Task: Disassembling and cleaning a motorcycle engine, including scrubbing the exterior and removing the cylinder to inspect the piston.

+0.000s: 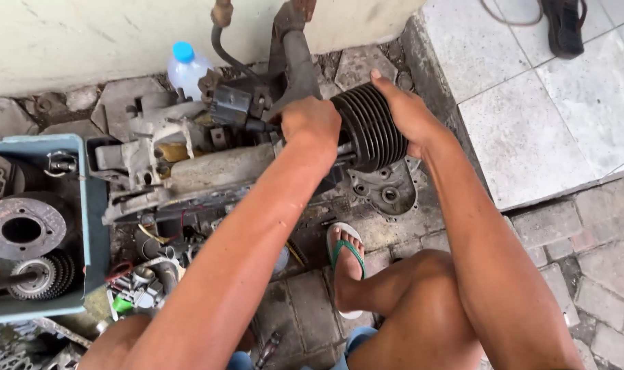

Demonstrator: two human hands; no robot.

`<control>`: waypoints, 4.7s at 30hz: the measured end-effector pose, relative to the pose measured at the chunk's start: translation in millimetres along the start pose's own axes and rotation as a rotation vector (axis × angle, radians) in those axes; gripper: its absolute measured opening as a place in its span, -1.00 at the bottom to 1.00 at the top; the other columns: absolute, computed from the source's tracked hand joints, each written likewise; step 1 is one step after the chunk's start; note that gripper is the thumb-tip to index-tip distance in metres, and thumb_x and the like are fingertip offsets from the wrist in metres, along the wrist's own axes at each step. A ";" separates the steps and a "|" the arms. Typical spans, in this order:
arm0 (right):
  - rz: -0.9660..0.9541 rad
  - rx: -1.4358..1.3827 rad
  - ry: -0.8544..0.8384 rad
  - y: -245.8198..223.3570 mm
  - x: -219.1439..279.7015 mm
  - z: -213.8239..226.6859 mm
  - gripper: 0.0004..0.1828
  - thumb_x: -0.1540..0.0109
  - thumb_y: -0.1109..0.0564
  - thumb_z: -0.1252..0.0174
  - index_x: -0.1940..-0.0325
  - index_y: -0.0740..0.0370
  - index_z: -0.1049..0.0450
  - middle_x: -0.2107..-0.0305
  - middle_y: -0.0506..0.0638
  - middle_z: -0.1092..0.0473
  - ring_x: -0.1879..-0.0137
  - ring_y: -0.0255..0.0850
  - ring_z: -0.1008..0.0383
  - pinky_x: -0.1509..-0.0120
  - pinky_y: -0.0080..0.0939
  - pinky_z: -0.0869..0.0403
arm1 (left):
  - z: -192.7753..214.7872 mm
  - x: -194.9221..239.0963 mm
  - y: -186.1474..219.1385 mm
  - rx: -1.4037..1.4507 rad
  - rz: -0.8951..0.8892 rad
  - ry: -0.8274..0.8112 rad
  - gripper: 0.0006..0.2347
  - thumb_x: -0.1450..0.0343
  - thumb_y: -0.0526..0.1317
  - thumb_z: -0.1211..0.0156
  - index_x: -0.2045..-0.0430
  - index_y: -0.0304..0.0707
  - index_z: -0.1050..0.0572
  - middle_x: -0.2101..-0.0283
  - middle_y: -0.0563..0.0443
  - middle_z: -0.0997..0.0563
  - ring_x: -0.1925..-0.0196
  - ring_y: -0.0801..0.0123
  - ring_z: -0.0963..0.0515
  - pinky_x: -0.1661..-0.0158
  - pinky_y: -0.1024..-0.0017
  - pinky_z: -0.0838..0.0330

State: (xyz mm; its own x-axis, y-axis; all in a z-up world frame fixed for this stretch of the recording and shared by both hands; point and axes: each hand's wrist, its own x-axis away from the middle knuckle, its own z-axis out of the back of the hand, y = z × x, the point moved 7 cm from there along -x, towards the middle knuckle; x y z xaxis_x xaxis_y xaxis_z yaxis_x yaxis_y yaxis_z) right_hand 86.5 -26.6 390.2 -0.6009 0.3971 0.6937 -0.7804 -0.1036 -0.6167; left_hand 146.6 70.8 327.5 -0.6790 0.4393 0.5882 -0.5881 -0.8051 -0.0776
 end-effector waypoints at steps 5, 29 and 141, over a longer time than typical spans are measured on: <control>0.027 -0.101 -0.013 7.0 -7.3 -3.2 -0.11 -0.21 -0.39 0.13 -0.47 0.20 -0.17 -0.18 0.27 -0.44 -0.24 0.17 -0.56 -0.21 0.20 -0.61 | -11.8 -30.7 2.8 0.234 0.047 0.044 -0.72 -0.49 -0.41 -0.03 -0.03 -0.15 -0.59 -0.02 -0.01 -0.66 0.10 0.19 -0.71 0.34 0.37 -0.55; -0.024 -0.080 0.120 17.5 -15.0 1.0 -0.14 -0.23 -0.49 0.10 -0.47 -0.02 -0.24 0.13 0.01 -0.51 0.09 -0.07 -0.64 0.17 -0.05 -0.63 | 4.5 -9.7 9.5 0.141 0.053 0.101 -0.75 -0.51 -0.27 -0.10 -0.07 -0.07 -0.54 -0.12 0.05 -0.62 -0.09 0.25 -0.63 -0.07 0.10 -0.53; 0.117 -0.192 0.034 20.7 -9.3 -16.7 -0.03 -0.27 -0.47 -0.05 -0.47 0.34 -0.18 -0.25 0.42 -0.29 -0.29 0.30 -0.41 -0.31 0.41 -0.41 | -173.7 26.8 75.3 3.162 0.047 -0.049 -0.11 -0.33 0.42 -0.24 -0.26 -0.42 -0.14 -0.21 -0.30 -0.26 -0.37 0.05 -0.37 -0.35 0.22 -0.28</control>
State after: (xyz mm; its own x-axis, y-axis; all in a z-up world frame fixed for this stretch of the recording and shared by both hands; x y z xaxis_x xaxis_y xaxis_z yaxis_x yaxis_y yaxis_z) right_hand 78.8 -17.2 364.7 -0.6767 0.4230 0.6027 -0.6566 0.0237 -0.7539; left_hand 7.7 91.2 197.6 -0.6470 0.4524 0.6137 0.5990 0.7996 0.0421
